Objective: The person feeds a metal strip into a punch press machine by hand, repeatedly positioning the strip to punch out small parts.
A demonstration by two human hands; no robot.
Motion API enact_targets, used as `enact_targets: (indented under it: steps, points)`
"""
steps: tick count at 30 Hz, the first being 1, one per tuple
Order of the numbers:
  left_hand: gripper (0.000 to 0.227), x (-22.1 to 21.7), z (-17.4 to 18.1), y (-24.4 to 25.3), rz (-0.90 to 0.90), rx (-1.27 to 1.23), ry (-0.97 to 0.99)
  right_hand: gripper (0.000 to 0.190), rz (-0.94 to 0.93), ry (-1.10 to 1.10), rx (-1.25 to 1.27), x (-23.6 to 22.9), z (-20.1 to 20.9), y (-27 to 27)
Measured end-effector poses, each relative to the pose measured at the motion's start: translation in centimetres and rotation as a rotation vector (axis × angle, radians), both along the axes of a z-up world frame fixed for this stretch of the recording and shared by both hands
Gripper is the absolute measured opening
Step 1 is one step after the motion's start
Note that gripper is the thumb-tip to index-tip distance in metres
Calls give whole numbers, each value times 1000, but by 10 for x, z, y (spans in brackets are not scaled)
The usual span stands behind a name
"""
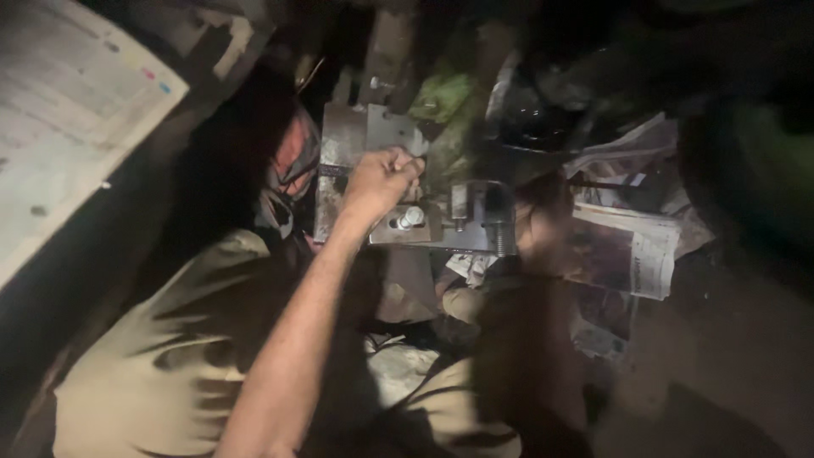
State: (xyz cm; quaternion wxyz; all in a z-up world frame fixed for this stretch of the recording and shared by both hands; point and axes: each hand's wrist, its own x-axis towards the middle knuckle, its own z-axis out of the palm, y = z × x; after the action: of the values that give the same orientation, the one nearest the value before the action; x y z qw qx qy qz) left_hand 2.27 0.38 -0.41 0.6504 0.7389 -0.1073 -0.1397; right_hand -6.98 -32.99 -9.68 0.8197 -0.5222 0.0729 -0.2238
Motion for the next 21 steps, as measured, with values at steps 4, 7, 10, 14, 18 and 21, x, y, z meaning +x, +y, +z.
enact_targets:
  steps: [4,7,10,14,18,21]
  points:
    - [20,-3,-1,-4,11,-36,95,17,-78,16,38,11,-26,-23]
    - [23,1,-5,-7,-28,-251,132,24,-38,-56,122,13,-27,-18]
    - [23,0,-6,-5,-31,-188,142,28,-85,23,197,13,-26,-13]
    - [18,1,-2,-4,51,-25,106,37,-188,115,230,20,-39,-12]
    - [21,-3,6,-2,71,-16,6,31,-77,72,271,7,-13,-5]
    - [19,-6,12,-1,83,2,6,43,-220,301,325,10,-5,-7]
